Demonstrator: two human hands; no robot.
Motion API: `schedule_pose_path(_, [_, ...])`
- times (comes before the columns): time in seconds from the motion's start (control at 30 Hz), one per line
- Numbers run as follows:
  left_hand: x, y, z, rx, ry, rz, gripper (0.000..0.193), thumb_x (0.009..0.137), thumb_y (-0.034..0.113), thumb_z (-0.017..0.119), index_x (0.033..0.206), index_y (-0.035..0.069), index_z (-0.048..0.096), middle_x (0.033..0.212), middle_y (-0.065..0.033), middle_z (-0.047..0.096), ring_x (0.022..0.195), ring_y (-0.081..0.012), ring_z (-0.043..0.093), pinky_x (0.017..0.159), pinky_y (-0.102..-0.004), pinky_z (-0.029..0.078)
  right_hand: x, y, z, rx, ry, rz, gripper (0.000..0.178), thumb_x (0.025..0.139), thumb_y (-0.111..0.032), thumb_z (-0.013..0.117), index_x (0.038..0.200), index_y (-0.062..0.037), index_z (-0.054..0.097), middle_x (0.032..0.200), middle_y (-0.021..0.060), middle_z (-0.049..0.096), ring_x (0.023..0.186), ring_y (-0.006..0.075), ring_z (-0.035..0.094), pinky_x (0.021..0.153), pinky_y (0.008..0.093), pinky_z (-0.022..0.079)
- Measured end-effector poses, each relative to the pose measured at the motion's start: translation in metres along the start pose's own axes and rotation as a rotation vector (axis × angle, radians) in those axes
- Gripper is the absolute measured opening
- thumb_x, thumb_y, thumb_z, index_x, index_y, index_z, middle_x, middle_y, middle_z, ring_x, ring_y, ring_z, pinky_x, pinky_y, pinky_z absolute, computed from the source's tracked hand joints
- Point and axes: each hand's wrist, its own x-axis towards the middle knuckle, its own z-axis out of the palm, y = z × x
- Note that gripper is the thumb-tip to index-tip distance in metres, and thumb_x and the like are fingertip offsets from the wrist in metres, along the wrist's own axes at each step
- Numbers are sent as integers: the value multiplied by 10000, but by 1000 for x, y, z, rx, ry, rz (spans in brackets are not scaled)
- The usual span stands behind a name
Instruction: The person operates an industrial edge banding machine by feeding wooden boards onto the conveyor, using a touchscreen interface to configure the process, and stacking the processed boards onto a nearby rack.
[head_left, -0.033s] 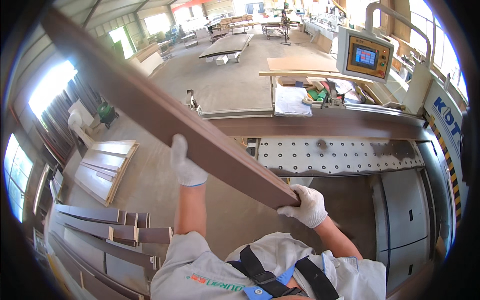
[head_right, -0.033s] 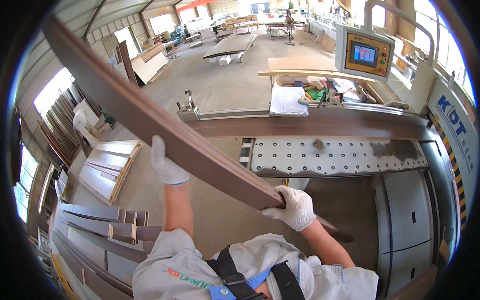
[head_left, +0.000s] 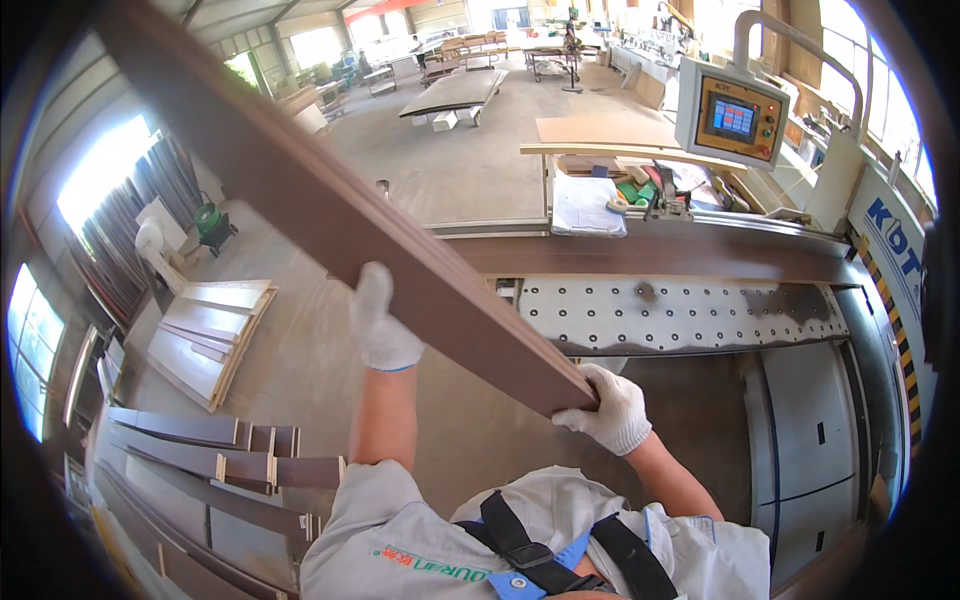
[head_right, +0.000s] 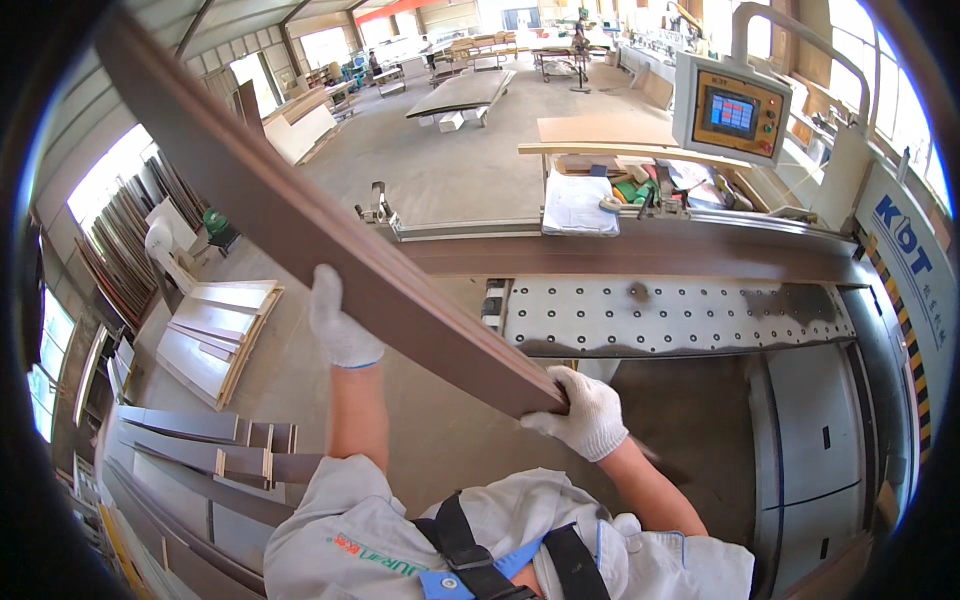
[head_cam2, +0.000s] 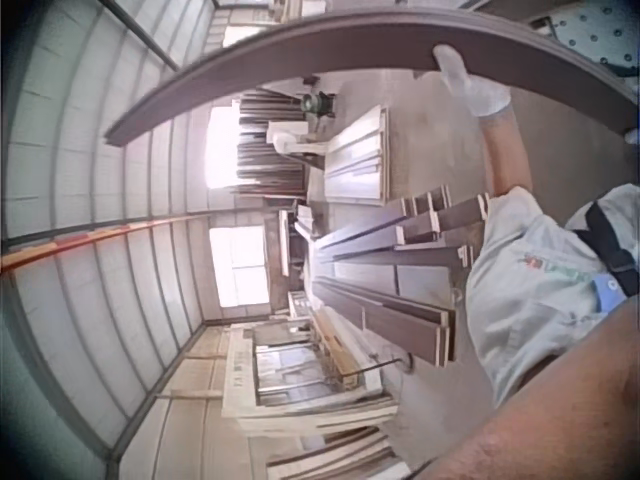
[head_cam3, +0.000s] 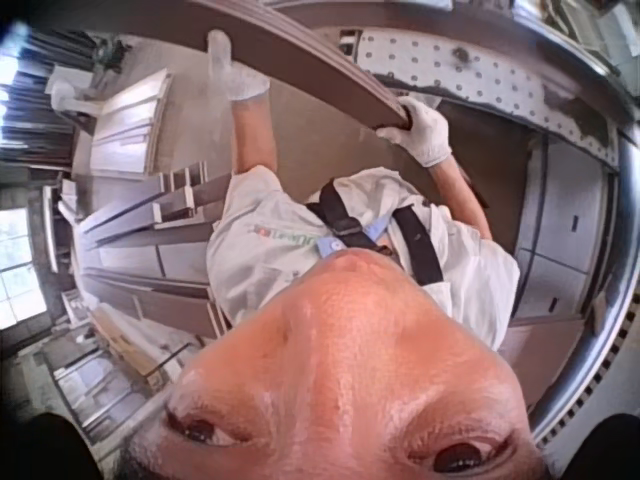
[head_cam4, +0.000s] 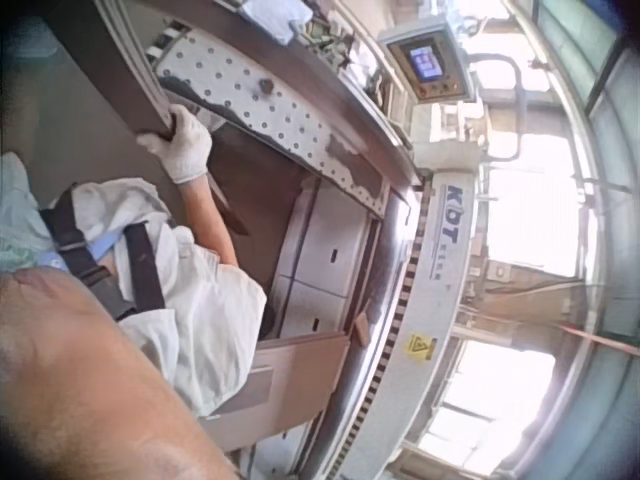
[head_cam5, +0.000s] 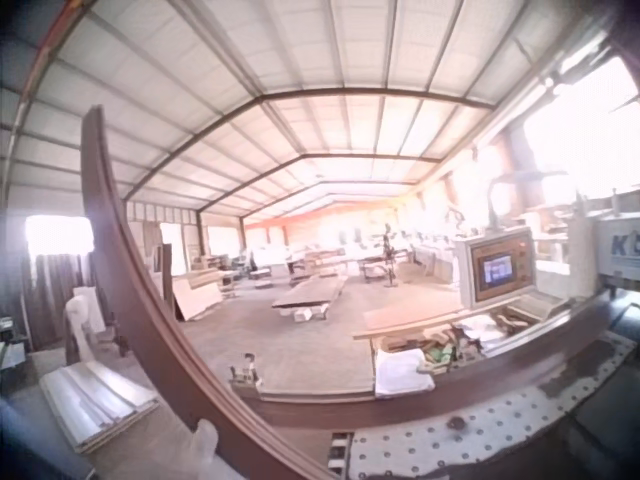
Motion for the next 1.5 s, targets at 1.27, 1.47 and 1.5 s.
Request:
schedule_pose_path(1.27, [-31,-191,-259,1501,-1010,-89,968,623,314,895,1462,14,516,1248,-212,628,1170,-443,605,1053,-572,460,65,237,119,780,1106,1257,718,890,-414,893,1382,40,634,1335,149,703,1210,292,659,1018,466,539])
schedule_pose_path(1.47, [-2,-280,-165,1520,-1138,-296,992,628,446,922,1444,29,540,1220,-207,678,1168,-407,644,1034,-524,493,50,264,-7,451,599,1472,628,986,-570,726,1082,50,693,727,156,680,552,264,644,497,417,532])
schedule_pose_path(1.5, [-1,-295,-147,1549,-1173,-345,1015,645,482,929,1457,27,526,1258,-215,660,1207,-412,626,1053,-509,491,37,276,-26,338,561,1472,556,984,-548,736,915,4,713,626,82,631,489,217,581,454,377,449])
